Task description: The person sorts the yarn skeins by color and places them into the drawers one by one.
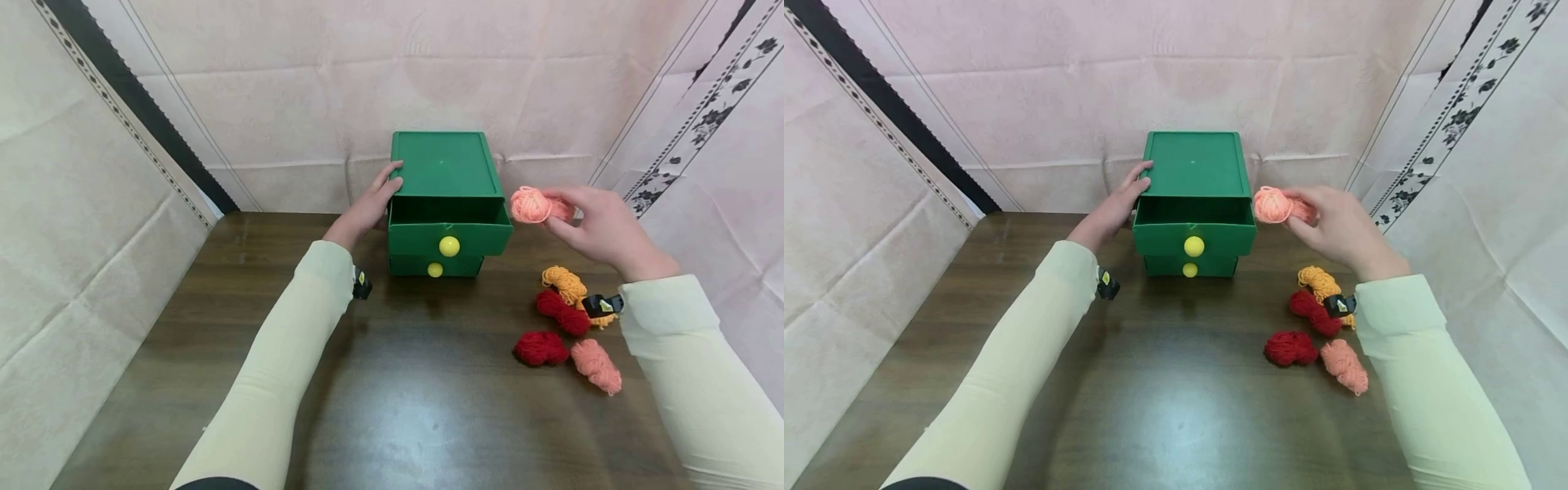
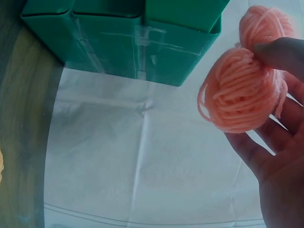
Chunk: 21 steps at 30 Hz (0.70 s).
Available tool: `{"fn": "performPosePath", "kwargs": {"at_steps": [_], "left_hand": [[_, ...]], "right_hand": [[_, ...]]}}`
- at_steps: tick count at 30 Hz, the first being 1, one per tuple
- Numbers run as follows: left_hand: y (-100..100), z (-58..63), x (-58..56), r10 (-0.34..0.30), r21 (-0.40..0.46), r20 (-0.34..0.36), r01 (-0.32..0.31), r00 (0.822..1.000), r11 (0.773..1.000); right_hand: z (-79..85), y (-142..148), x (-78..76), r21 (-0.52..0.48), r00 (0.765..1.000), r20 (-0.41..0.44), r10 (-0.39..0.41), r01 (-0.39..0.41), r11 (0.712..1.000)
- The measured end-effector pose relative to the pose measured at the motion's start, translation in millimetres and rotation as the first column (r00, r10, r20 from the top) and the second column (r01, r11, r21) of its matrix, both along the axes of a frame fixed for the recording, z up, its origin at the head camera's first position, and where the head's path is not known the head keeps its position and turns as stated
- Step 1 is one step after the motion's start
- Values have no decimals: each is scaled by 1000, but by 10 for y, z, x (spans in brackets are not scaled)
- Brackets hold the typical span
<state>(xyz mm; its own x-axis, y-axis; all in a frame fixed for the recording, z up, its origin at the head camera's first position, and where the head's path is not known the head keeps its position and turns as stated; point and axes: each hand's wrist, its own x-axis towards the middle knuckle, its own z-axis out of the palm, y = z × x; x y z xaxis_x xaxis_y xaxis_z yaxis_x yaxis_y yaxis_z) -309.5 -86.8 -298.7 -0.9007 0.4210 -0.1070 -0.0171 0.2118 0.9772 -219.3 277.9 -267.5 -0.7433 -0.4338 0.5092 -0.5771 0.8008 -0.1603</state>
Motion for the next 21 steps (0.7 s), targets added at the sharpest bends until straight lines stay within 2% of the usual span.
{"fn": "performPosePath", "kwargs": {"at_steps": [5, 13, 21], "left_hand": [[4, 33, 16, -1, 0, -2, 1, 1000, 1000], [2, 16, 6, 3, 5, 1, -3, 1000, 1000], [3, -4, -9, 2, 8, 0, -2, 1000, 1000]], "right_hand": [[53, -87, -32, -12, 1000, -12, 25, -25, 1000], [73, -224, -86, -25, 997, -58, 45, -46, 999], [109, -342, -117, -38, 997, -54, 57, -59, 998]]}}
